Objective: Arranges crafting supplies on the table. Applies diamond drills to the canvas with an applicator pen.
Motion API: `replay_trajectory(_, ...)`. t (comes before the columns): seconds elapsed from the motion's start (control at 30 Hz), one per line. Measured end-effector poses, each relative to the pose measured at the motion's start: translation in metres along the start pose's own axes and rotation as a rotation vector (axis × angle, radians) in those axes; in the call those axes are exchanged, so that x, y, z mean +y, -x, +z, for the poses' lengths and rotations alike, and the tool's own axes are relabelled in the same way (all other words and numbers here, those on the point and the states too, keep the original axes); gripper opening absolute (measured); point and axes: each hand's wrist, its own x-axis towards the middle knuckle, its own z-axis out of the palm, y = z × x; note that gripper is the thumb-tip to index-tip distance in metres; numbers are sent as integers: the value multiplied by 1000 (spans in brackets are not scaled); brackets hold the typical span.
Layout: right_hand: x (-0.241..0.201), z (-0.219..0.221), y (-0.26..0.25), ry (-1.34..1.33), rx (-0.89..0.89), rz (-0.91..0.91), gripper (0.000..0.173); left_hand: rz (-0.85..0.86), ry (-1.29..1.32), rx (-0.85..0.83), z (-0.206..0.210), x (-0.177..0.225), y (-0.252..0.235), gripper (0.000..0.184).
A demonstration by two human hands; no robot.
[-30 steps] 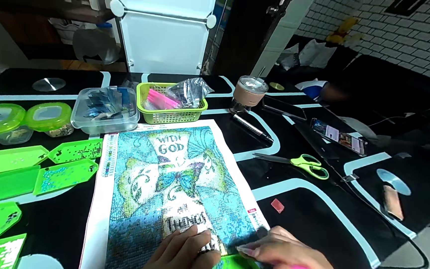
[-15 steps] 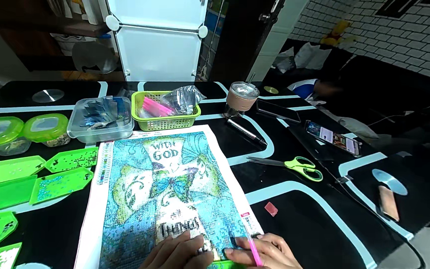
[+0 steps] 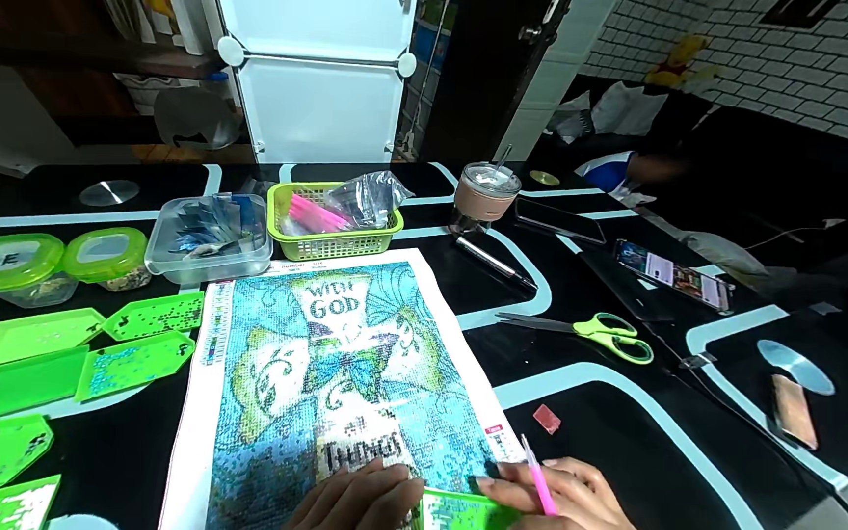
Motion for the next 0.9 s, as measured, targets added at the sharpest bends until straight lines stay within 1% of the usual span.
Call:
replay_trajectory(0.17,2,2,-5,-23,-29,-13,33,-40,155,72,-7,0,-1,47)
replay_trajectory(0.33,5,7,-10,-35,-74,-15,34,3,269,153,-22,-8,1,28)
replay_trajectory(0.37,5,8,-10,-33,-77,-16,34,14,281,185,-25,-8,2,30)
replay_trajectory(0.43,5,8,-9,-32,-82,-18,33,-23,334,280,-30,-3,6,49)
replay_trajectory(0.47,6,8,-9,-27,-82,-21,34,-56,362,315,-34,3,8,54)
replay_trajectory(0.5,6,8,-8,-24,-80,-26,34,-92,383,334,-40,8,9,54)
replay_trajectory(0.57,5,8,-8,-22,-84,-30,38,-153,373,313,-50,11,10,45)
replay_trajectory(0.6,5,7,-8,-18,-93,-28,40,-162,331,293,-54,7,10,40)
replay_trajectory(0.63,4,6,-9,-14,-109,-28,41,-174,277,262,-59,2,9,39)
replay_trajectory(0.67,3,5,-9,-14,-121,-29,40,-186,257,226,-63,-1,8,45)
replay_trajectory(0.7,3,5,-9,-17,-128,-30,38,-168,251,191,-67,-6,6,55)
replay_trajectory(0.77,5,3,-10,-23,-122,-26,36,-62,194,151,-73,-20,1,76)
replay_trajectory(0.83,11,0,-11,-26,-98,-6,43,70,194,129,-75,-31,-1,91)
replay_trajectory(0.9,17,-2,-10,-51,-71,21,53,154,217,93,-73,-38,-2,103)
